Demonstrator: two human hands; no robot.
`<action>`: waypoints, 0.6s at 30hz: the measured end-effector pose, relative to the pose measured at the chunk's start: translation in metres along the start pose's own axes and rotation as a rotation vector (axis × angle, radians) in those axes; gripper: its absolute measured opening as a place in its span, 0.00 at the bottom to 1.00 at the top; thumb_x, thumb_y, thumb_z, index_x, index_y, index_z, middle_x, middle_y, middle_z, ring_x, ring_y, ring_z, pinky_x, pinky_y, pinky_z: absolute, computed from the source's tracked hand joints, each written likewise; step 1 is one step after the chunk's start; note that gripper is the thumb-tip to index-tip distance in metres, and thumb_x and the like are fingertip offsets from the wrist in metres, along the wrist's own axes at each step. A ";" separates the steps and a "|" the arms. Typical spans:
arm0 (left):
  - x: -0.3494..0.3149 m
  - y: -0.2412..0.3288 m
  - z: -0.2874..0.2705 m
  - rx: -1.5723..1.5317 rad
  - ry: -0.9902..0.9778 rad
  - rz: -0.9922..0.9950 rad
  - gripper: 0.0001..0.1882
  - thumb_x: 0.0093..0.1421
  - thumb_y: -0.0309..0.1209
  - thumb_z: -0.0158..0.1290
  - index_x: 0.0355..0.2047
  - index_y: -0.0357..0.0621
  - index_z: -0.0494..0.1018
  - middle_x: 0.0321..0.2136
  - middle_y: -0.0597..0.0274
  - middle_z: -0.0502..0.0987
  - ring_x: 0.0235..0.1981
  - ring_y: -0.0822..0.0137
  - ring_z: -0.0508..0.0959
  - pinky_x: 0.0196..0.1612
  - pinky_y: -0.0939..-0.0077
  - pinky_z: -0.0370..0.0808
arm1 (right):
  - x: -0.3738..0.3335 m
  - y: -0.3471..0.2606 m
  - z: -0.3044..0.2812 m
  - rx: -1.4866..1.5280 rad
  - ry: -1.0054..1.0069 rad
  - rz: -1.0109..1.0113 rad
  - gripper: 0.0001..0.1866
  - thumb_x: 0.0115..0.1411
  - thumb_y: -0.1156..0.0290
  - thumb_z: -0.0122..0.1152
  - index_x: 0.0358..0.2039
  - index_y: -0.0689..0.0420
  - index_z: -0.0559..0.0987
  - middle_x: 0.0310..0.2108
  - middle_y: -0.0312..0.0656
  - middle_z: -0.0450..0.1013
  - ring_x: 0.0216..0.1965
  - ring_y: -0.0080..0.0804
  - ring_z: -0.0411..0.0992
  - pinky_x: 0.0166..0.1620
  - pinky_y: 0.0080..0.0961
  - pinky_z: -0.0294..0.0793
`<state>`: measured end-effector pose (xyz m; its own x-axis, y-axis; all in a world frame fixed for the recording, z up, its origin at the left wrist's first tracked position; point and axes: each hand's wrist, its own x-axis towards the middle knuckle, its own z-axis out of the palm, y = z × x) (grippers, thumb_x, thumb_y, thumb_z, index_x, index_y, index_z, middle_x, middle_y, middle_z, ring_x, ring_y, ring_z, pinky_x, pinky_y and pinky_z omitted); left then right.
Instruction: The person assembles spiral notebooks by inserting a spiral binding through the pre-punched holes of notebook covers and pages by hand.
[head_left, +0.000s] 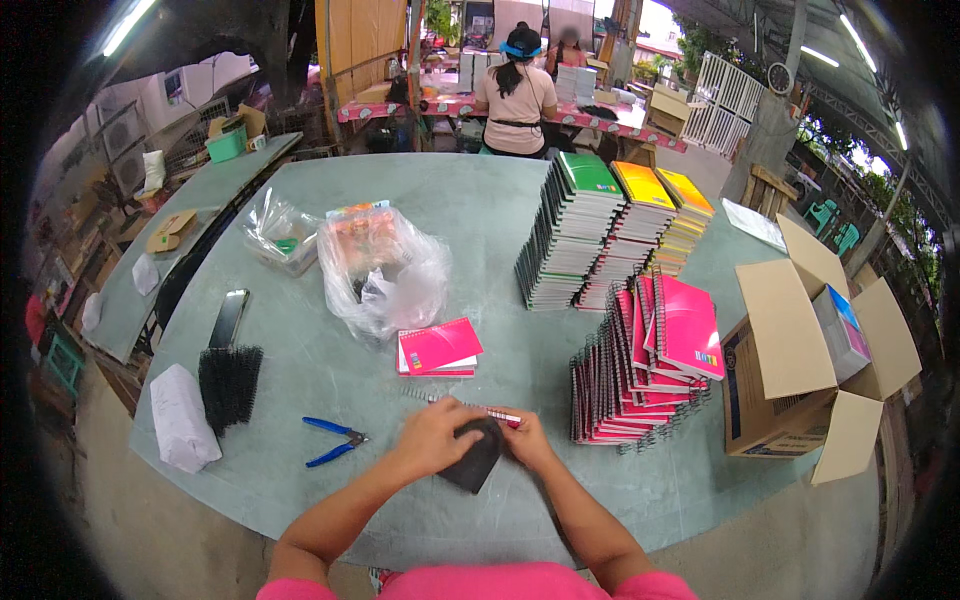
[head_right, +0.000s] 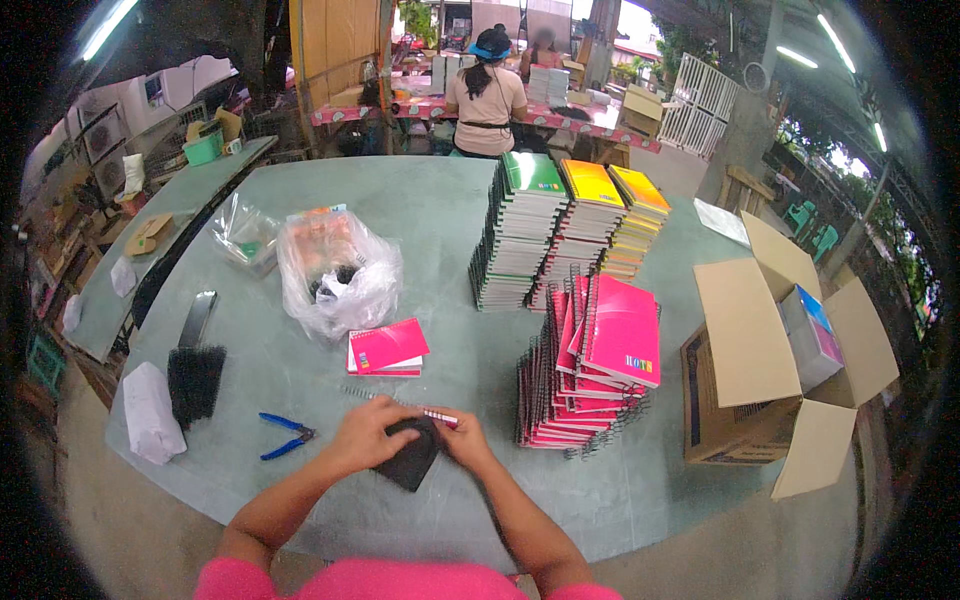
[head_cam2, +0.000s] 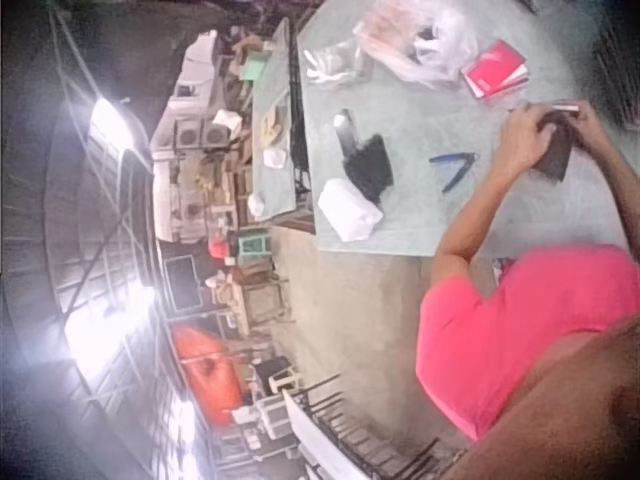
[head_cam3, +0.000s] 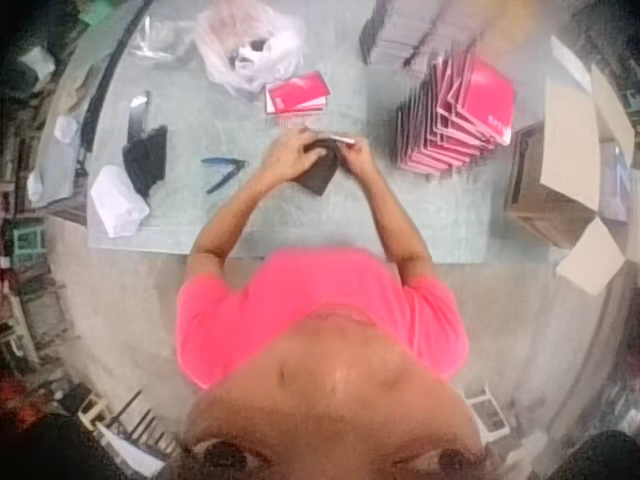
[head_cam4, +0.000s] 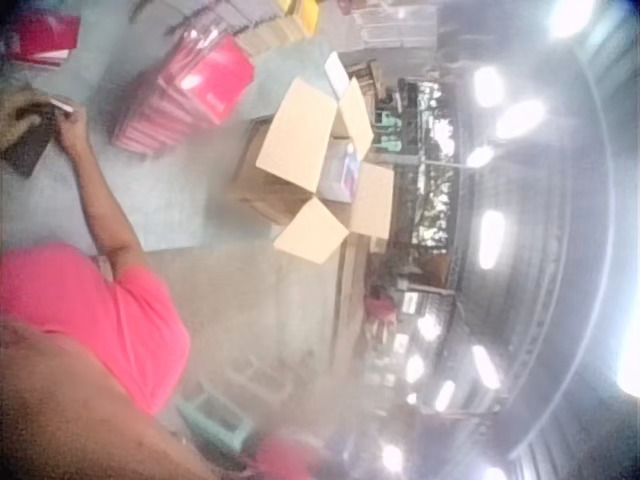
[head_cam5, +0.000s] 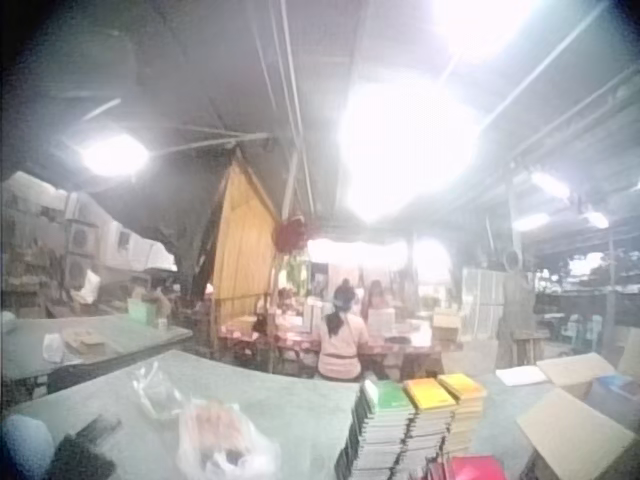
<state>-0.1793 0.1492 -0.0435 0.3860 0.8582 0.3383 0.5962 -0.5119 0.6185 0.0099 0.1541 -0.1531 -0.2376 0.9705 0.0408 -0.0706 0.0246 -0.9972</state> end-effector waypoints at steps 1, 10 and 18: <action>0.008 -0.007 0.002 -0.044 0.185 0.021 0.15 0.47 0.31 0.59 0.37 0.43 0.75 0.32 0.56 0.74 0.35 0.57 0.74 0.39 0.67 0.71 | 0.001 -0.002 -0.001 -0.031 -0.002 -0.022 0.13 0.58 0.79 0.50 0.43 0.62 0.75 0.37 0.32 0.74 0.37 0.19 0.69 0.42 0.17 0.68; -0.041 -0.010 0.031 -0.106 -0.570 -0.059 0.18 0.48 0.38 0.58 0.40 0.46 0.74 0.33 0.50 0.73 0.37 0.48 0.74 0.42 0.63 0.70 | -0.001 -0.019 0.005 -0.023 0.048 -0.041 0.16 0.53 0.75 0.61 0.44 0.60 0.76 0.39 0.38 0.75 0.40 0.21 0.70 0.45 0.19 0.69; -0.004 0.003 0.004 0.254 0.096 0.272 0.12 0.53 0.34 0.53 0.37 0.44 0.73 0.34 0.55 0.72 0.41 0.58 0.70 0.41 0.63 0.67 | -0.014 -0.031 0.008 0.086 0.086 -0.118 0.14 0.51 0.76 0.62 0.40 0.60 0.77 0.38 0.38 0.76 0.39 0.22 0.72 0.45 0.19 0.69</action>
<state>-0.1761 0.1444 -0.0453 0.4937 0.6830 0.5383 0.6412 -0.7041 0.3052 0.0078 0.1380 -0.1223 -0.1390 0.9791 0.1485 -0.1769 0.1230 -0.9765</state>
